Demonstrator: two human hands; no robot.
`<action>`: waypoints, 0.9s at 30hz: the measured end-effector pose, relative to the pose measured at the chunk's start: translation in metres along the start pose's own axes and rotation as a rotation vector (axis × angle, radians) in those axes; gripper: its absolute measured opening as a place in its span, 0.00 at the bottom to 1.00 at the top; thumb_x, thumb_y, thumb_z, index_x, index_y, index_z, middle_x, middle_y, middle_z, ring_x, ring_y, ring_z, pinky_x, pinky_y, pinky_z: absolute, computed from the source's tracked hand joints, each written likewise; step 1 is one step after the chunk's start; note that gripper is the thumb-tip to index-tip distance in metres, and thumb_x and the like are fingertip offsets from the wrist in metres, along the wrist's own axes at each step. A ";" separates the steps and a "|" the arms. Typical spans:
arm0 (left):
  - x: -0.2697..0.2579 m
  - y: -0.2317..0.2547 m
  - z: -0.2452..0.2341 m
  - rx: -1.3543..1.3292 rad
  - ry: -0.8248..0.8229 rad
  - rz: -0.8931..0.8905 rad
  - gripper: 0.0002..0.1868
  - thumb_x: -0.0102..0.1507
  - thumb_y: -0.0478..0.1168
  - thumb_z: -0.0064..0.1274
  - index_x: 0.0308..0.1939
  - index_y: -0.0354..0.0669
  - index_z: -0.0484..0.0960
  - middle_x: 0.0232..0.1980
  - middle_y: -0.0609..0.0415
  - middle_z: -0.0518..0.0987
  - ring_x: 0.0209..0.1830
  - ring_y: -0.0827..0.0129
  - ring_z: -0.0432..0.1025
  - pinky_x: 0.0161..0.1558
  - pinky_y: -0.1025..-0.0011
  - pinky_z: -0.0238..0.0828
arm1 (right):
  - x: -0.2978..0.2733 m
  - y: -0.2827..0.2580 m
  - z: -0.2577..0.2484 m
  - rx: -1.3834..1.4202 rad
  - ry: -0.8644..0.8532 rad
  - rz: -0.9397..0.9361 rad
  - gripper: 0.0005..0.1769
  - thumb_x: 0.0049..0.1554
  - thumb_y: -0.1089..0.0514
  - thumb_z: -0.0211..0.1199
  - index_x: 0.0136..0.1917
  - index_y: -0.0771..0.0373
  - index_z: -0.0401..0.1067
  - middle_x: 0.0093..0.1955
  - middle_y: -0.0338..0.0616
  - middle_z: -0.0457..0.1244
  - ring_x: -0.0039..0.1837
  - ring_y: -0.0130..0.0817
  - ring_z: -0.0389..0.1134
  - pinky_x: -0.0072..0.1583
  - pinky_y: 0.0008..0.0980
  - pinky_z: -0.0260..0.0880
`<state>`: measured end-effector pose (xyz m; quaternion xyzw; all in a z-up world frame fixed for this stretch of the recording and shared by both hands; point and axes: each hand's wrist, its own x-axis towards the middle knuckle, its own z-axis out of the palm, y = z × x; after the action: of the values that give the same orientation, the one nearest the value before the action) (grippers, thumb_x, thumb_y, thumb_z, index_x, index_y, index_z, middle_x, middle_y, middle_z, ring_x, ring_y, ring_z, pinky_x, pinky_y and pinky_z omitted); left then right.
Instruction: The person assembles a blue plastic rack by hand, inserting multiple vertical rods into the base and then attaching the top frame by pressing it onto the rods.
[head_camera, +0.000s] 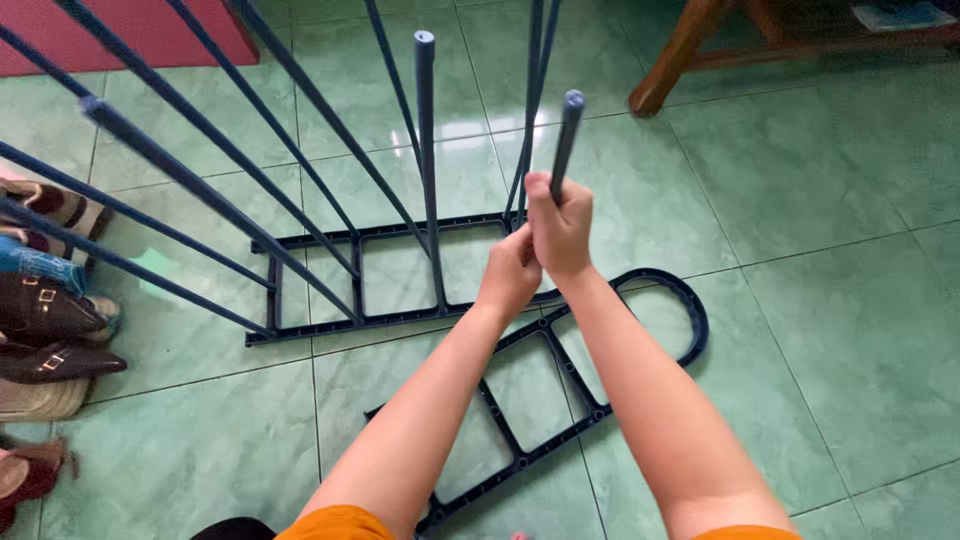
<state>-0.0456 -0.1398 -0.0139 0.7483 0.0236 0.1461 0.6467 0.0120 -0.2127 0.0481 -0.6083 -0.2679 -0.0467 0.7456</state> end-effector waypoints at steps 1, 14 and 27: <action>0.002 0.002 -0.007 -0.004 -0.016 0.004 0.16 0.64 0.29 0.46 0.55 0.35 0.79 0.44 0.46 0.85 0.44 0.70 0.77 0.48 0.70 0.74 | 0.005 0.001 0.007 -0.027 -0.009 -0.038 0.22 0.67 0.55 0.57 0.33 0.63 0.62 0.28 0.28 0.52 0.32 0.17 0.51 0.34 0.25 0.49; 0.033 0.150 -0.023 -0.283 0.015 0.308 0.16 0.68 0.37 0.54 0.58 0.36 0.75 0.50 0.50 0.77 0.41 0.71 0.71 0.45 0.72 0.71 | 0.022 -0.025 0.017 -0.231 0.074 -0.298 0.13 0.64 0.55 0.52 0.51 0.69 0.68 0.45 0.34 0.65 0.47 0.27 0.68 0.46 0.29 0.68; 0.021 0.122 -0.018 0.059 0.088 0.470 0.09 0.72 0.40 0.48 0.44 0.36 0.74 0.41 0.47 0.76 0.45 0.56 0.71 0.50 0.62 0.69 | 0.007 0.026 0.010 0.236 0.002 -0.041 0.22 0.71 0.45 0.47 0.50 0.63 0.73 0.47 0.37 0.67 0.51 0.28 0.70 0.50 0.30 0.73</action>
<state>-0.0486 -0.1381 0.1109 0.7446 -0.1190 0.3241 0.5713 0.0248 -0.1952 0.0290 -0.5106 -0.2830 -0.0306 0.8113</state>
